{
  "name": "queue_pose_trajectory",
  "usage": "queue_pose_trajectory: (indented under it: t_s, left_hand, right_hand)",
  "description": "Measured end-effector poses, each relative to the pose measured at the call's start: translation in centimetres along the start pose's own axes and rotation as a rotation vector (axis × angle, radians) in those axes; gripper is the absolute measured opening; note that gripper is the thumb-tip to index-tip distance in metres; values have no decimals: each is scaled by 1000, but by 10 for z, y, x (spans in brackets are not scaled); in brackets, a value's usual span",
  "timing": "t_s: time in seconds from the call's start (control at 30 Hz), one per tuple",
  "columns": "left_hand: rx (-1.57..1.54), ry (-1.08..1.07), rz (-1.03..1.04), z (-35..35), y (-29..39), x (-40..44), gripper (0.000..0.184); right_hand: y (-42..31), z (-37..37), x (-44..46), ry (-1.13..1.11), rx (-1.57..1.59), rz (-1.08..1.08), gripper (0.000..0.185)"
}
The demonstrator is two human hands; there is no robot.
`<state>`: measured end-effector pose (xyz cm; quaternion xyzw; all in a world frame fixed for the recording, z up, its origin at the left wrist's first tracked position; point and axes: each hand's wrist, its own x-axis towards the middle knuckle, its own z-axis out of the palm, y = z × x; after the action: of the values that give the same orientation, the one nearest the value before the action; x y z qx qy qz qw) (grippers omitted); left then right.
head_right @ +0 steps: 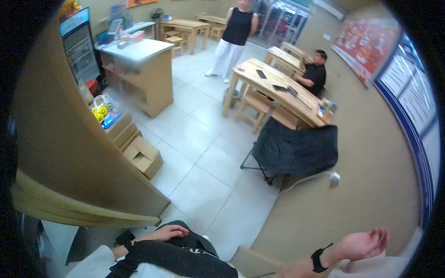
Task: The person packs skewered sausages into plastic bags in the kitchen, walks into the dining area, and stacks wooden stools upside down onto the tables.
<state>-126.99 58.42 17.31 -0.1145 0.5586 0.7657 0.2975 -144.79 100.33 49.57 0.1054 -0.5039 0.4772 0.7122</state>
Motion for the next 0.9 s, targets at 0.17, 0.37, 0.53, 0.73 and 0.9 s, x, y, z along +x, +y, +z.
queue_pose_trajectory:
  t_s: [0.17,0.37,0.53,0.73,0.9]
  left_hand:
    - [319,-74,152,-10,51,78,31]
    - [476,-155,231,-81,141,186,33]
    - [383,-16,246,-134,223,207,34]
    - [290,142,339,-211,256,233,43]
    - [425,542,127,-295,271,309,39]
  right_hand:
    - [103,111,-57,-364,-58,60,24]
    - [175,226,-111,-428,-11,79,22]
    - [203,316,-177,-556,-254,88,27]
    - [326,398,-365,-946,-116,939,22]
    - [308,549,-480,-1260,83,1036,21]
